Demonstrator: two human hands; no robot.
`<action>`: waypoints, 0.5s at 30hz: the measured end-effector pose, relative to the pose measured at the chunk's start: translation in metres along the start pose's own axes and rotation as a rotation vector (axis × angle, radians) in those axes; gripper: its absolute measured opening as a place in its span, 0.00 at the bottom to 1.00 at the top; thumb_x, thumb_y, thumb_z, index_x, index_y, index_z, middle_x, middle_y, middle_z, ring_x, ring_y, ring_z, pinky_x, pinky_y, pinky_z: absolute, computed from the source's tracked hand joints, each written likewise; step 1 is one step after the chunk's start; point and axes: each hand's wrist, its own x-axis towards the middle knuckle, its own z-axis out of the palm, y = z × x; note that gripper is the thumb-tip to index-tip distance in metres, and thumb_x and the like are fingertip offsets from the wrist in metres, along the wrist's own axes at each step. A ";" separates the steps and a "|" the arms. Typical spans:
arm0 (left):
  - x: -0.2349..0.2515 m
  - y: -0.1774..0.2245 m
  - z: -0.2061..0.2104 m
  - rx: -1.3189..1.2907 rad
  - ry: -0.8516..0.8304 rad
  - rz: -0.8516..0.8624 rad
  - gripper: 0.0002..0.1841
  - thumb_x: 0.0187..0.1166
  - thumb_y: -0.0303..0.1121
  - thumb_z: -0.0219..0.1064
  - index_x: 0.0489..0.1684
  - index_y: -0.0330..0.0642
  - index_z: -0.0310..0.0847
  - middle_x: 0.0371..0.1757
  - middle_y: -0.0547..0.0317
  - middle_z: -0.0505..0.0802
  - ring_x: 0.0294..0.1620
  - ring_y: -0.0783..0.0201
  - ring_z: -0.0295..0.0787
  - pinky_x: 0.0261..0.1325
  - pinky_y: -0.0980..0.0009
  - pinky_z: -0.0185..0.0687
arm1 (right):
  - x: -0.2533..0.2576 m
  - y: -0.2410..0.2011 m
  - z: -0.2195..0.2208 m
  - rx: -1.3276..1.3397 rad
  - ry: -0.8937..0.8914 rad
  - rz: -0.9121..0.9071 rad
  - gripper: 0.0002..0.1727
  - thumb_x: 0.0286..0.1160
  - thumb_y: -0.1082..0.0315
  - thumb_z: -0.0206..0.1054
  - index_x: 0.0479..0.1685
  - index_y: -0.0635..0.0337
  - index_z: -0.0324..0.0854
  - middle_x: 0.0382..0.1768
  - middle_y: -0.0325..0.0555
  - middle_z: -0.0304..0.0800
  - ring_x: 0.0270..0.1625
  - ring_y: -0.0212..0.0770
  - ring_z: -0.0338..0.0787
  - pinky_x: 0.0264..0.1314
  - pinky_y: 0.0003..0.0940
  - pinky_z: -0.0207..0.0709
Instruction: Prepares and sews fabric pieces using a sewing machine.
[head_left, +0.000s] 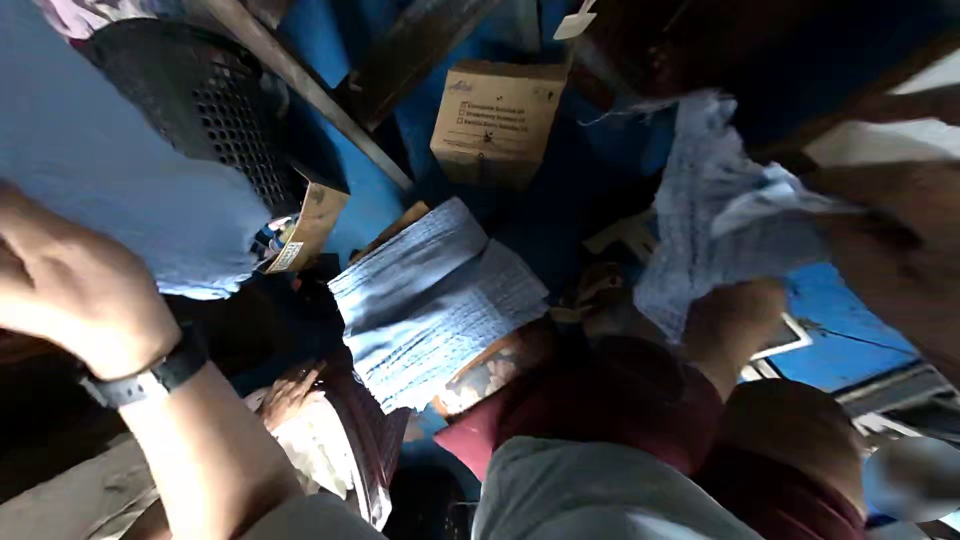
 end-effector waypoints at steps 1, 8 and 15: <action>-0.014 0.016 -0.019 0.049 0.009 0.056 0.22 0.95 0.37 0.48 0.53 0.23 0.80 0.46 0.45 0.89 0.49 0.69 0.85 0.57 0.68 0.80 | 0.003 -0.003 -0.002 -0.007 -0.011 0.016 0.19 0.86 0.63 0.56 0.64 0.64 0.83 0.78 0.71 0.68 0.54 0.70 0.86 0.52 0.67 0.80; -0.161 0.098 -0.009 0.024 -0.129 0.402 0.29 0.75 0.25 0.62 0.81 0.42 0.70 0.69 0.41 0.75 0.69 0.52 0.74 0.68 0.59 0.73 | 0.009 -0.033 -0.021 -0.079 0.004 0.006 0.15 0.88 0.59 0.59 0.62 0.53 0.86 0.77 0.63 0.75 0.34 0.72 0.88 0.25 0.70 0.75; -0.342 0.087 0.108 0.217 -0.977 0.257 0.42 0.72 0.37 0.73 0.92 0.60 0.61 0.81 0.29 0.75 0.73 0.29 0.78 0.67 0.40 0.78 | 0.017 -0.033 -0.024 -0.098 0.020 -0.003 0.13 0.85 0.63 0.63 0.57 0.54 0.89 0.75 0.64 0.78 0.30 0.70 0.88 0.24 0.67 0.73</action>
